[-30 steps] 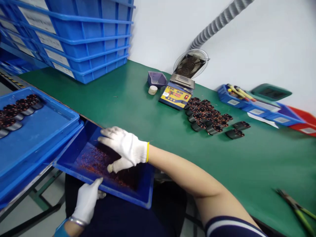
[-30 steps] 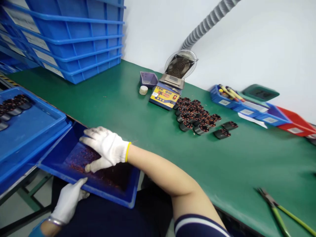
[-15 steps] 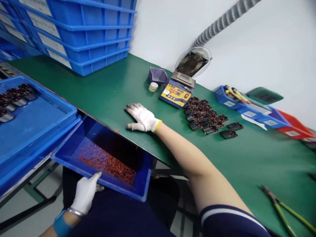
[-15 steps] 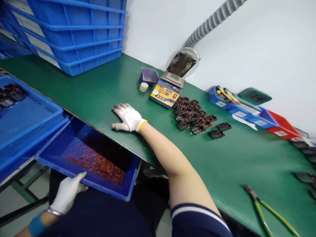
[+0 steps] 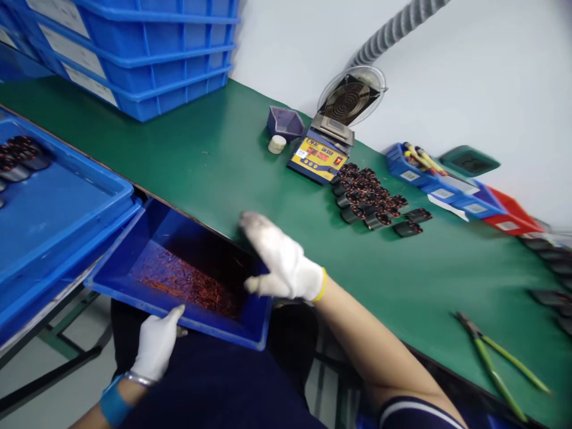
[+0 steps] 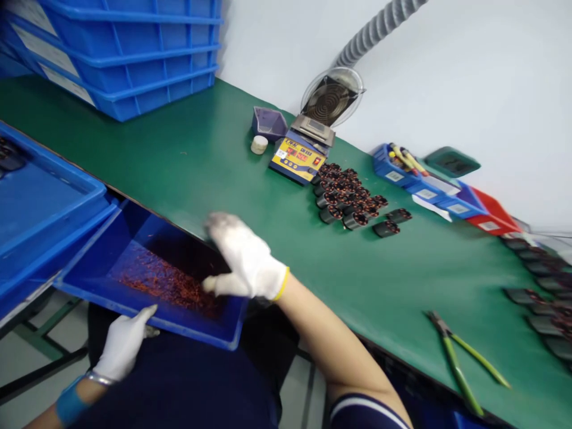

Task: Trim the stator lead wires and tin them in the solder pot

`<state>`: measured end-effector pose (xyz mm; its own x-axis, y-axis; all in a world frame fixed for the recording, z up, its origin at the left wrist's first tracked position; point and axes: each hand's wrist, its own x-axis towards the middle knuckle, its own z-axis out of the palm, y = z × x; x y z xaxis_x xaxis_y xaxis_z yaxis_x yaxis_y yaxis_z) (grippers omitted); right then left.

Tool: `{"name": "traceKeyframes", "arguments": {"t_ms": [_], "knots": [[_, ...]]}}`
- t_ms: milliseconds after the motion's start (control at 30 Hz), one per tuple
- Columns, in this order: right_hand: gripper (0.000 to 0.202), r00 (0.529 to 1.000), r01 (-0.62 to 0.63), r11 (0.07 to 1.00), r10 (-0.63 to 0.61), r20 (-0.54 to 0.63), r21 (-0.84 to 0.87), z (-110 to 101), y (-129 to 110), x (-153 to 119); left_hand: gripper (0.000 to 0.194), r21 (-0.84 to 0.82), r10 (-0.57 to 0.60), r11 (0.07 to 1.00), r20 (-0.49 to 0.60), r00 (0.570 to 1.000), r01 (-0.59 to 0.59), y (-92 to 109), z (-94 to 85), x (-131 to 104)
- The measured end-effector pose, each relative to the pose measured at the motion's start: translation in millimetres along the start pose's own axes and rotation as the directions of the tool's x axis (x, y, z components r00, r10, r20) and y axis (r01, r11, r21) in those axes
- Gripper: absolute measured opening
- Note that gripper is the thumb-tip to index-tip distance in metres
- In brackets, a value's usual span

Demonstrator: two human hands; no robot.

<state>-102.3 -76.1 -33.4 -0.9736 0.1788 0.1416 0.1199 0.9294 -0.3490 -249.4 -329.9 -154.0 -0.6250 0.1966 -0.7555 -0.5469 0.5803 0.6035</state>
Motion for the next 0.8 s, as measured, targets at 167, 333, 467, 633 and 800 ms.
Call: {"name": "traceKeyframes", "arguments": {"t_ms": [167, 333, 467, 633, 800], "knots": [[0.115, 0.927, -0.358, 0.91, 0.373, 0.035, -0.207, -6.3, 17.0, -44.2, 0.032, 0.228, 0.001, 0.974, 0.014, 1.0, -0.004, 15.3, -4.3, -4.9], [0.116, 0.993, 0.002, 0.994, 0.011, 0.121, -0.105, 14.0, -40.4, -24.5, 0.028, 0.237, 0.007, 0.971, 0.044, 0.999, -0.018, 22.0, -1.5, -7.9], [0.113, 1.0, 0.008, 1.0, -0.008, 0.019, -0.023, 12.0, -21.9, 8.0, 0.027, 0.106, 0.031, 0.994, 0.071, 0.997, -0.039, 10.6, 1.5, -0.1], [0.101, 0.925, -0.379, 0.903, 0.371, -0.077, -0.203, 5.8, 71.5, 91.6, 0.028, -0.058, 0.06, 0.997, 0.119, 0.991, -0.054, 1.5, 5.4, 8.4], [0.093, 0.934, -0.356, 0.895, 0.348, -0.077, -0.267, 7.7, 115.9, 193.9, 0.022, -0.107, 0.049, 0.994, 0.141, 0.989, -0.034, -0.8, 8.0, 18.3]]}}
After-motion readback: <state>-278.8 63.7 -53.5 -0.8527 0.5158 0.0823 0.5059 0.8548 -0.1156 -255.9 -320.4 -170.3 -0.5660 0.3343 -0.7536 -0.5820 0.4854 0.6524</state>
